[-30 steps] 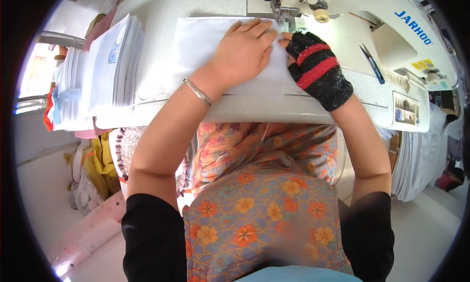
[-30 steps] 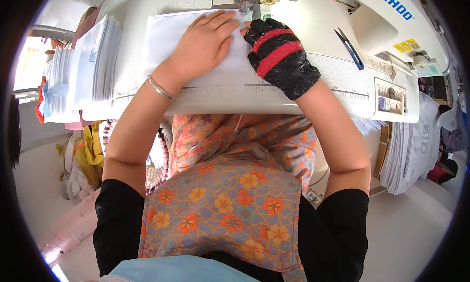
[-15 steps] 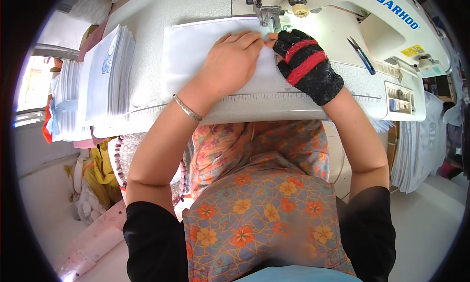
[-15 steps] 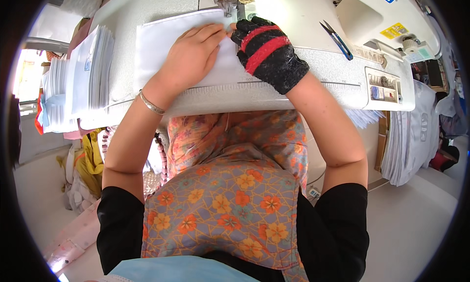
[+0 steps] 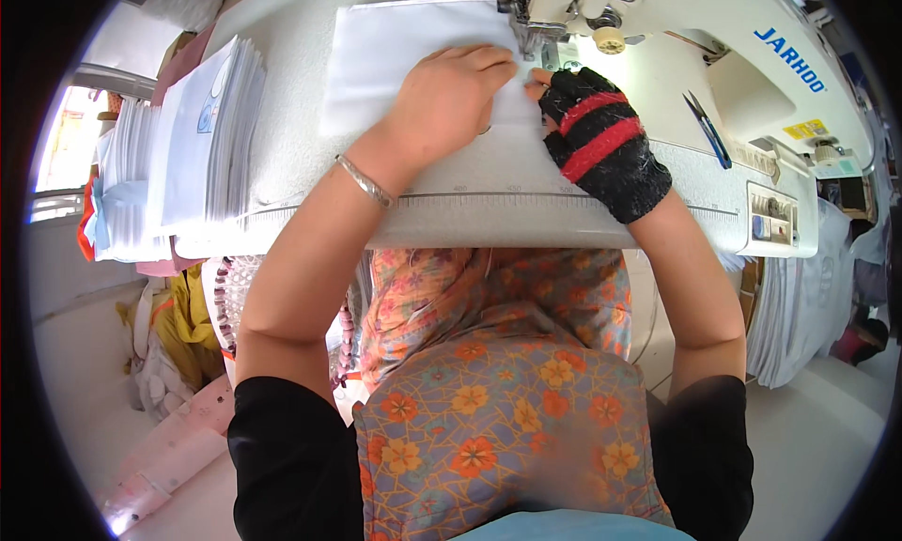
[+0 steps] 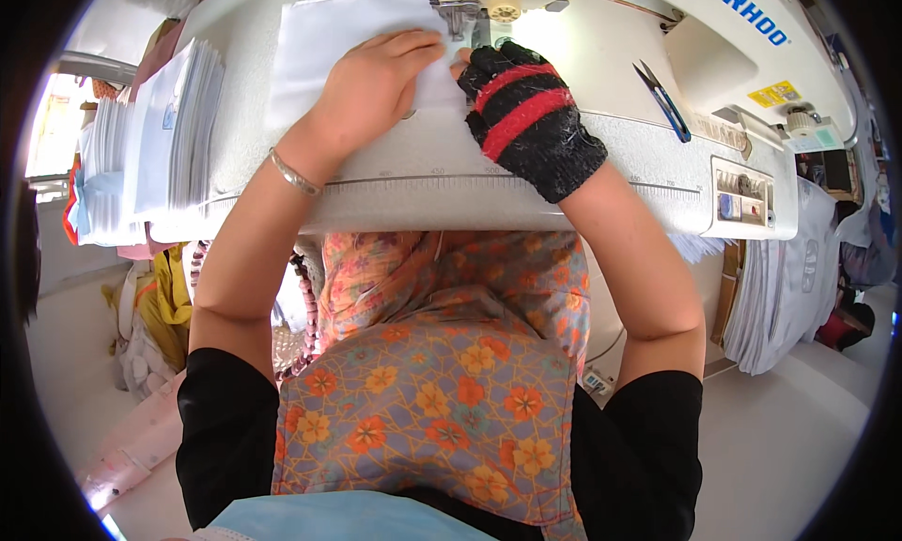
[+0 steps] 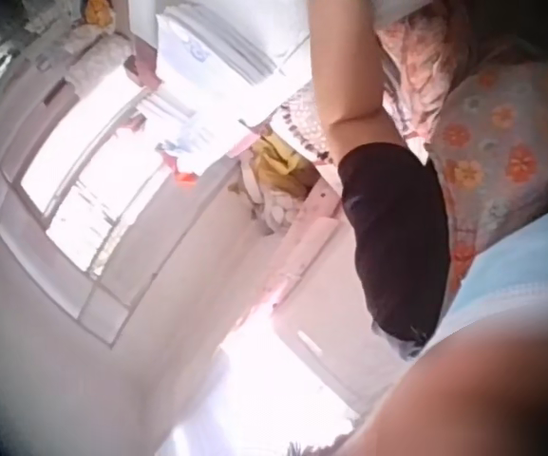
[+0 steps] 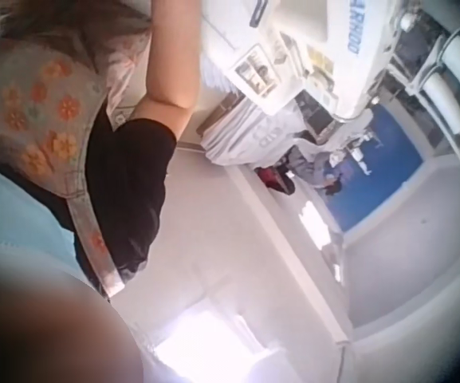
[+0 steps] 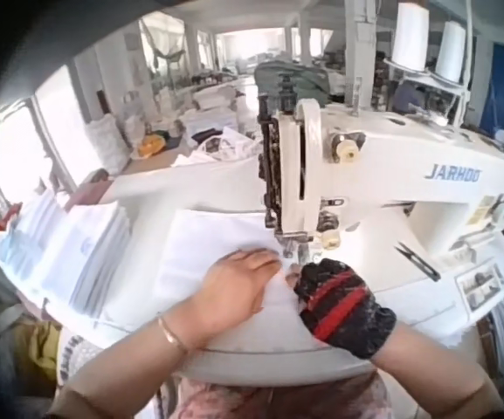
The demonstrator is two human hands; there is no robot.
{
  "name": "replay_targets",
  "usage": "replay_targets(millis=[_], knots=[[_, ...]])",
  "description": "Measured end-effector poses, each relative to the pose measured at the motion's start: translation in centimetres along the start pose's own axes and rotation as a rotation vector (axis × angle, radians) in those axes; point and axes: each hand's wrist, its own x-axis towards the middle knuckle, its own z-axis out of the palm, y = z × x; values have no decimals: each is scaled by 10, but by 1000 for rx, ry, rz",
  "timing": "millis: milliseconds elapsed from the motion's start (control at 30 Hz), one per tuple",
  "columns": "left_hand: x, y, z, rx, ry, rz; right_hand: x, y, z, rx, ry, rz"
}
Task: Sewing small white fabric pieces using an industrial sewing machine at a workstation.
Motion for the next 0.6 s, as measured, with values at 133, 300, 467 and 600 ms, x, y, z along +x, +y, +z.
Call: replay_targets(millis=[133,300,467,600], knots=[[8,-15,4,32,-5,18,4,0,1,-25,-22,21],[7,-21,7,32,-58,2,5,2,3,-48,8,4],[6,-24,5,54,-105,13,5,2,0,-62,-42,32],[7,-23,5,56,-98,13,3,3,2,-84,-8,20]])
